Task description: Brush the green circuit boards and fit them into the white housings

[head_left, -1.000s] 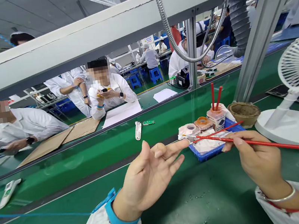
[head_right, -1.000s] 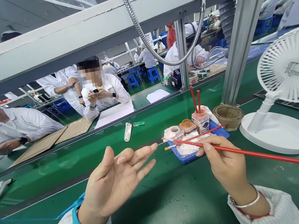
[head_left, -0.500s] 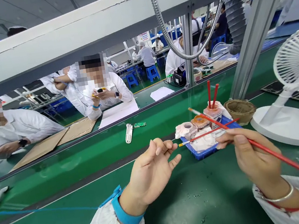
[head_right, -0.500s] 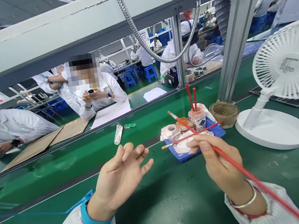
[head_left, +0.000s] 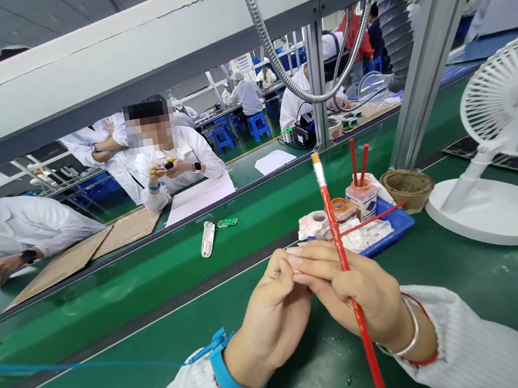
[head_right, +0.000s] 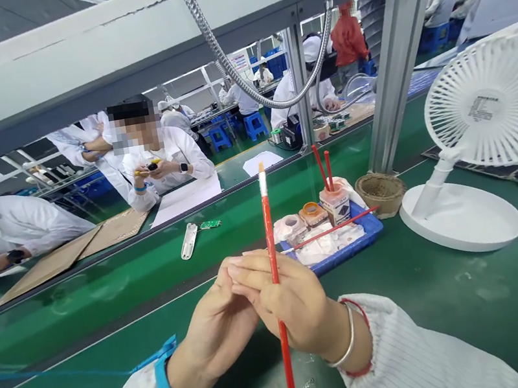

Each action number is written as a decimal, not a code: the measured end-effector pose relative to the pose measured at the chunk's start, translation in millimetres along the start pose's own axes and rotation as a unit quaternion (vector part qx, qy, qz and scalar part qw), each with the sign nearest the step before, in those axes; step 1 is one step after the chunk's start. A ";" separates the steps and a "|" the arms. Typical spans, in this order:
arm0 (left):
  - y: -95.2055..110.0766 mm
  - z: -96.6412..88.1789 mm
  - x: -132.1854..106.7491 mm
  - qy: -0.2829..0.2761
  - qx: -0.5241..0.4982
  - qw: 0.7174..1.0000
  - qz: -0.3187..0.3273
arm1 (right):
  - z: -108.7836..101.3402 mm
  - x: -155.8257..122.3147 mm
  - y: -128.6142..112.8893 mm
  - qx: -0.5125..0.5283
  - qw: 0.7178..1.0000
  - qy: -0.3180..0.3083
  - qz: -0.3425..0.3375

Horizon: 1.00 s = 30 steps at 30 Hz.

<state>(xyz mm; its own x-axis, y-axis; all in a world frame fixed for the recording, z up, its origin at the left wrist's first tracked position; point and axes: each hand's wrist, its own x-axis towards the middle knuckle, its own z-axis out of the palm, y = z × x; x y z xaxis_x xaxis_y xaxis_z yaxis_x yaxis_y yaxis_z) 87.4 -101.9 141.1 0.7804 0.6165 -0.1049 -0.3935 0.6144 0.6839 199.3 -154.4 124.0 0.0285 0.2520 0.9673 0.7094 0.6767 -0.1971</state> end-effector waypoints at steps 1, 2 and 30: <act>-0.8 -0.1 -0.1 0.000 0.000 1.000 0.008 | 0.6 0.4 -0.9 0.006 1.000 0.005 0.005; -1.7 -0.1 -0.1 0.001 0.001 1.000 0.015 | 0.8 1.1 -2.1 0.010 1.000 0.012 0.016; 1.1 -5.6 0.0 0.095 0.027 0.992 0.081 | -25.4 1.2 2.2 0.038 0.981 0.079 0.174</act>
<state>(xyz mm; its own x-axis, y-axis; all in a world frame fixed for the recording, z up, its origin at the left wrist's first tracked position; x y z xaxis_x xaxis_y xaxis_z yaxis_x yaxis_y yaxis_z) 84.3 -98.5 137.8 0.6016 0.7894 -0.1220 -0.4750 0.4763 0.7399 218.8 -170.2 128.7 0.3725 0.3695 0.8513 0.5828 0.6207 -0.5244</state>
